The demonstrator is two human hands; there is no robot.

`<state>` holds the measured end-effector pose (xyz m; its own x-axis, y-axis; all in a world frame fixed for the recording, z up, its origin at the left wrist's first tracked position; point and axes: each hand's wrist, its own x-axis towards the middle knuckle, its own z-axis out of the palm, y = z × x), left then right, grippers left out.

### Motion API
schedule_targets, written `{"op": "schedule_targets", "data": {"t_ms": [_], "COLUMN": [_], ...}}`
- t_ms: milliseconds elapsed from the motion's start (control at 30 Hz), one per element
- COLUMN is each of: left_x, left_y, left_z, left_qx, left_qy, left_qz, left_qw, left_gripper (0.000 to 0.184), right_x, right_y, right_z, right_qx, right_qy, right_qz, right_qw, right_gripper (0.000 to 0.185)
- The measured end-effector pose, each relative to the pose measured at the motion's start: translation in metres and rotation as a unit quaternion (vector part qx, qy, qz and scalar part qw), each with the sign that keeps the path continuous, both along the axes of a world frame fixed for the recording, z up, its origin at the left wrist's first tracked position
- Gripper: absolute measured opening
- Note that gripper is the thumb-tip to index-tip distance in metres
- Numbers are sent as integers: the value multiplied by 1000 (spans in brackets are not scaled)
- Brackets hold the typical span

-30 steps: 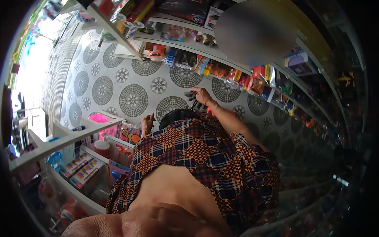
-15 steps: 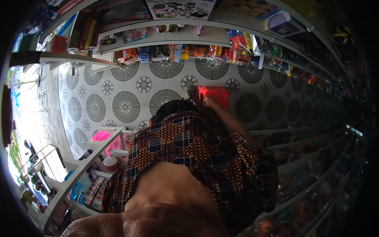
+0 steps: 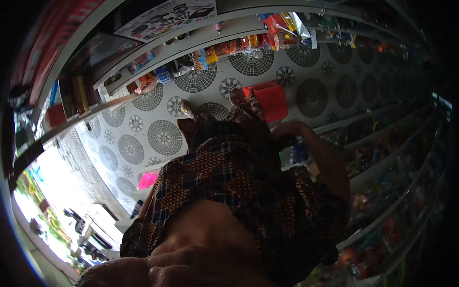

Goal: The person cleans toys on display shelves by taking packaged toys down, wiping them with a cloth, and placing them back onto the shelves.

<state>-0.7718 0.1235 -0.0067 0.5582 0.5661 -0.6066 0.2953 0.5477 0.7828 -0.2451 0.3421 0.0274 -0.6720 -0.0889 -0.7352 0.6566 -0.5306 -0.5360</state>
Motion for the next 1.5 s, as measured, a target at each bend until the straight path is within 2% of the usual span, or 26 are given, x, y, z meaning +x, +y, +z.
{"op": "schedule_targets", "data": {"t_ms": [33,100,233,267,300,333,367,400,433,467,533,600,633,700,733,800,867,933,1067,1133,1167,1233,1267,1367,1467,1500], "left_x": [-51,-100,-212,-220,-141,-150,-126,-110,-95,-86,-49,-28,-21,-9,-5,2,12,9,-3,-11,-15,-25,-30,-43,-50,-51], "left_y": [-21,-38,-76,-69,12,16,66,101,124,139,171,171,171,178,179,176,178,172,160,151,146,138,134,133,144,150], "left_z": [-2,-24,-72,-98,-190,-209,-193,-194,-206,-227,-235,-247,-251,-250,-252,-255,-249,-254,-251,-246,-245,-247,-247,-247,-247,-248], "left_qx": [-10,-18,-18,-13,-8,-4,62,67,133,236,175,240,304,298,291,292,239,255,235,225,226,227,223,206,191,186], "left_qy": [51,149,330,374,420,465,477,448,425,381,386,389,386,392,396,416,413,412,419,418,417,418,430,450,456,458], "left_qz": [-27,-82,-149,-159,-168,-179,-140,-141,-131,-138,-181,-216,-242,-256,-266,-250,-244,-219,-196,-180,-176,-170,-173,-171,-164,-159], "left_qw": [998,985,932,913,892,867,865,880,886,883,888,863,837,832,829,824,844,847,855,862,863,863,858,852,853,855], "left_gripper": [26,27,29,30,30,31,36,39,41,42,48,49,51,52,53,50,47,44,42,41,40,39,39,38,38,38], "right_x": [7,62,10,4,0,-35,-15,1,2,12,26,33,33,36,36,38,45,45,50,62,55,29,15,-42,-91,-108], "right_y": [-19,-122,-158,-163,-167,-97,-123,-123,-104,-95,-90,-89,-96,-102,-94,-80,-94,-91,-65,-65,-50,0,20,85,102,99], "right_z": [4,-95,-119,-150,-177,-138,-200,-257,-268,-305,-369,-407,-423,-450,-448,-440,-479,-494,-476,-527,-518,-469,-448,-360,-353,-356], "right_qx": [9,-54,-179,-135,-91,-8,165,172,159,203,240,219,214,221,225,120,106,-5,40,349,349,444,445,381,380,419], "right_qy": [-36,-183,-176,-180,-182,-177,-262,-344,-435,-438,-442,-472,-472,-490,-488,-380,-368,-372,-378,-490,-486,-474,-471,-440,-388,-382], "right_qz": [91,328,226,189,152,236,219,105,-66,-74,-86,-323,-326,-478,-480,-593,-636,-686,-622,-371,-369,-244,-243,-124,-111,-93], "right_qw": [995,925,941,956,967,955,925,917,884,872,860,791,790,694,693,700,670,625,685,707,711,720,721,804,833,818], "right_gripper": [25,43,44,43,43,32,20,32,29,30,32,43,43,57,57,63,64,41,56,55,55,49,49,48,45,43]}}
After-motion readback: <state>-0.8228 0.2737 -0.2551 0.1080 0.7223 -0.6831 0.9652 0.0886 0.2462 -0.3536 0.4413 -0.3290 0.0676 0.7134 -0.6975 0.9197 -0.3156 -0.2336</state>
